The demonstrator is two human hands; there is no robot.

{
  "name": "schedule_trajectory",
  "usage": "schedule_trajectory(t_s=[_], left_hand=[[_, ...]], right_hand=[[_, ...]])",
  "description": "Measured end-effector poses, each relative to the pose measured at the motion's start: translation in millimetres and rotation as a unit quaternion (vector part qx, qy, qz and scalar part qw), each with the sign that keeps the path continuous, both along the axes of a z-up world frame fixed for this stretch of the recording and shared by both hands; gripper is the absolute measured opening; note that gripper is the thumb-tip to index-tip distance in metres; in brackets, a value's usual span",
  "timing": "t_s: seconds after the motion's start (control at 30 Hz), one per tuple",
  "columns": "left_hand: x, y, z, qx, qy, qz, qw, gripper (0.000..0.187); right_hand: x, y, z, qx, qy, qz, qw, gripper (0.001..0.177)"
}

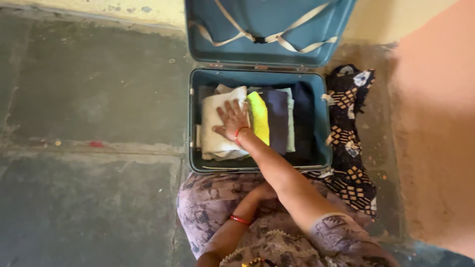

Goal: The person sits on the floor and folds several pieces of clothing, including a gray t-shirt, a white shirt, a yellow top, and a purple top. The person places the folded items into an open suitcase and then removes some of them again.

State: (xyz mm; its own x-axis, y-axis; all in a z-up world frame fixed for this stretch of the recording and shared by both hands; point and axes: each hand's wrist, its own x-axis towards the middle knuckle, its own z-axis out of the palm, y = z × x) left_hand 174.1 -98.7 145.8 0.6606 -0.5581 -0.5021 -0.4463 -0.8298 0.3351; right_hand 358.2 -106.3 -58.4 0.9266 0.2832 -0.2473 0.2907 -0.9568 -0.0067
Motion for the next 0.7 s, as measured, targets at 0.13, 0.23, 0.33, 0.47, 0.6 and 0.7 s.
schedule_trajectory(t_s=[0.13,0.23,0.33,0.47,0.6,0.7], left_hand=[[-6.9,-0.3,104.7,0.274,-0.087,0.062,0.956,0.059],[-15.3,-10.3,154.8,0.448,-0.127,0.119,0.877,0.063],[-17.0,-5.7,174.0,0.503,-0.149,0.130,0.842,0.065],[-11.8,10.2,164.8,0.499,-0.195,0.093,0.839,0.065],[-10.6,-11.9,166.1,0.503,-0.122,0.172,0.838,0.065],[-13.6,-15.1,161.1,0.517,-0.122,0.173,0.829,0.063]], right_hand=[[-14.7,12.7,-30.3,-0.040,-0.103,0.081,0.991,0.079],[-23.3,14.8,-40.5,-0.017,-0.142,0.099,0.985,0.072],[-21.1,12.0,-27.3,0.023,-0.096,0.092,0.991,0.078],[-20.7,19.3,1.3,0.026,0.000,0.070,0.997,0.093],[-22.5,27.5,14.4,0.008,-0.018,0.069,0.997,0.097],[-23.5,29.1,11.5,-0.004,-0.017,0.065,0.998,0.097]])
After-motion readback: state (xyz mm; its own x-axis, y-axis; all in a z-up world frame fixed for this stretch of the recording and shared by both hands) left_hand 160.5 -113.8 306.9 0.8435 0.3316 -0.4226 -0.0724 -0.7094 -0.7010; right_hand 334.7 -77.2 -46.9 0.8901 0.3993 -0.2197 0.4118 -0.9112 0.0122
